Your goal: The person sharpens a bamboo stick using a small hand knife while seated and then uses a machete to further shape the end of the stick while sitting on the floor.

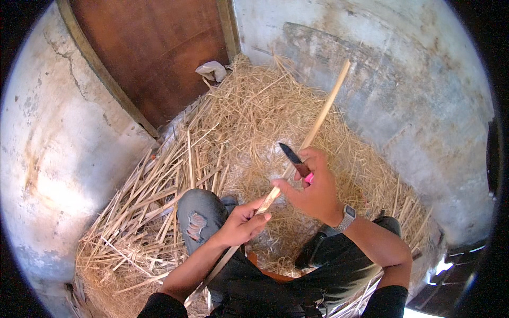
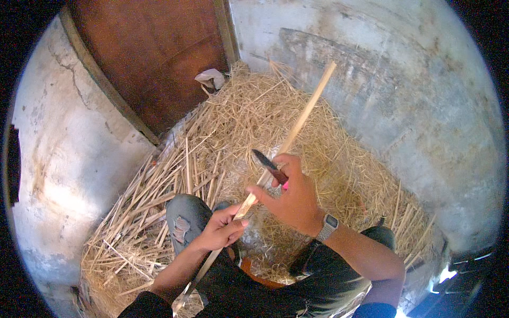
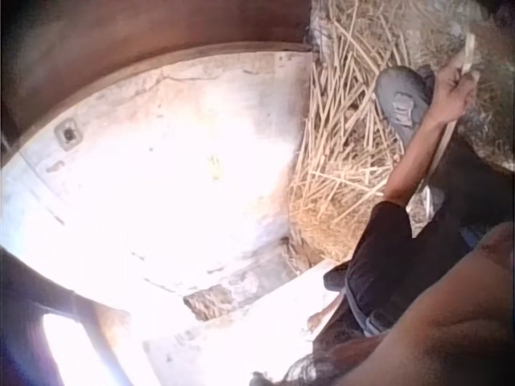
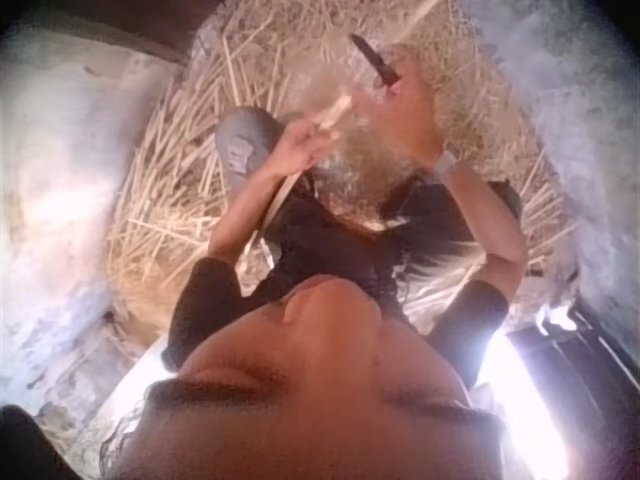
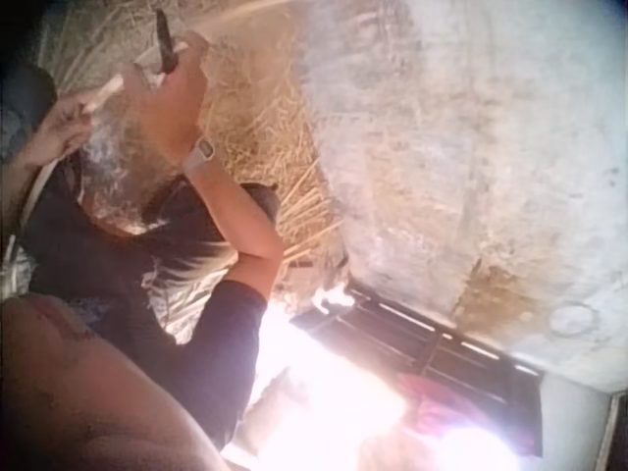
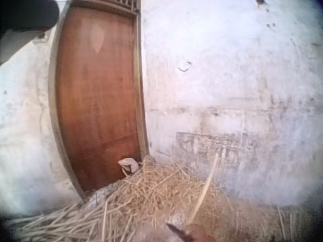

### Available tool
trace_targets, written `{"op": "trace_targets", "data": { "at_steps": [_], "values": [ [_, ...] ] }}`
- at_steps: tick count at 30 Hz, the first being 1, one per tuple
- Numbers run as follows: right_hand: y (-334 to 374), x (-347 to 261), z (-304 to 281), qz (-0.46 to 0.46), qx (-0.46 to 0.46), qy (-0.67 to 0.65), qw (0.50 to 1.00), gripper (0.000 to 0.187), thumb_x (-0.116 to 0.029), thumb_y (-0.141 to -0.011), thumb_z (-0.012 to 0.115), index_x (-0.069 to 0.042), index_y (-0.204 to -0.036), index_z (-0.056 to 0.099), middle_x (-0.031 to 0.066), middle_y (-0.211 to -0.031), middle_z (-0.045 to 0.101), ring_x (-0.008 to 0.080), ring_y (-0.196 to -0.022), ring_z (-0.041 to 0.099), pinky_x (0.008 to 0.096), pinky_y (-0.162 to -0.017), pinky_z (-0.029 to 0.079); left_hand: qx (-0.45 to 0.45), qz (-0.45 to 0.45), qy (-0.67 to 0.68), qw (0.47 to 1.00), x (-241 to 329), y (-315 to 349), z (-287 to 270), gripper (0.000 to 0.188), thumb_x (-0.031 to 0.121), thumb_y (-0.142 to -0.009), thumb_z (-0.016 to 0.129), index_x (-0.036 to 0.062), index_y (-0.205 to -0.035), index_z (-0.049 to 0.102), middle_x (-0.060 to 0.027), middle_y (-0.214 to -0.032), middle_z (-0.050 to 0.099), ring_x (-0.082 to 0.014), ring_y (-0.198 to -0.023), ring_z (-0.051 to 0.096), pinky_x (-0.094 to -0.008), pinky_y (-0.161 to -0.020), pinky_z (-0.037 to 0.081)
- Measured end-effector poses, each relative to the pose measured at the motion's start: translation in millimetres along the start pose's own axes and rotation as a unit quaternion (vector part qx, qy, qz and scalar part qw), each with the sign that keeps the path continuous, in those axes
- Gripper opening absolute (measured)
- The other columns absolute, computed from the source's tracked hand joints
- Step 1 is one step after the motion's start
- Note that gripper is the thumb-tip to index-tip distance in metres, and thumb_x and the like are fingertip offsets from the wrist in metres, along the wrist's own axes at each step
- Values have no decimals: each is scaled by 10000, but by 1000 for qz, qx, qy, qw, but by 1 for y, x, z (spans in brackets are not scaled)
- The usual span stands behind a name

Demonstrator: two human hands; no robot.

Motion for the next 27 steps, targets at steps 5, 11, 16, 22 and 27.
{"op": "trace_targets", "data": {
  "at_steps": [5, 11, 16, 22, 27],
  "values": [
    [-18, 18, -20, -54, 92, 44, 993, 332, -172, -954, 639, -27, -1221, 505, 89, -860, 591, 158, -645, 557, 298, -573, 458, -10, 20, -4, 1000, 6, 0, 1, 519, 146, -1035, 513, 104, -1525, 347, 82, -614, 388, -16, -487, 345, -196, -457, 291],
    [-11, -2, -23, -121, 54, 110, 985, 267, -164, -1009, 512, 5, -1215, 529, 174, -925, 558, 304, -728, 587, 376, -633, 475, 15, 38, -36, 999, 8, 1, -7, 519, 147, -1035, 515, 107, -1525, 348, 77, -632, 415, -15, -503, 364, -198, -466, 303],
    [7, 3, 6, -73, -80, 105, 989, 280, -260, -1019, 489, 5, -1075, 558, 200, -829, 590, 380, -713, 609, 455, -631, 488, 39, 20, -30, 999, 6, -1, -5, 516, 164, -1035, 528, 111, -1520, 362, 77, -629, 417, -16, -504, 369, -203, -467, 305],
    [33, 9, 43, -27, -242, 205, 948, 346, -371, -1019, 467, -42, -939, 535, 184, -607, 592, 432, -558, 605, 513, -502, 468, 49, 30, -46, 997, -5, -4, -10, 527, 133, -1029, 528, 128, -1528, 359, 76, -634, 419, -19, -495, 347, -212, -459, 293],
    [23, 12, 48, -79, -251, 295, 918, 378, -404, -1007, 481, -44, -924, 560, 179, -593, 613, 417, -536, 626, 517, -475, 485, 62, 16, -40, 997, -11, -2, -18, 563, 61, -1011, 506, 142, -1542, 339, 72, -638, 414, -26, -486, 324, -218, -456, 279]
  ]
}}
Point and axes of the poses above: each hand's wrist, its own y-axis away from the middle knuckle, its own z-axis out of the palm, x = y × z, the point moved 6 cm from there along -y, towards the middle knuckle
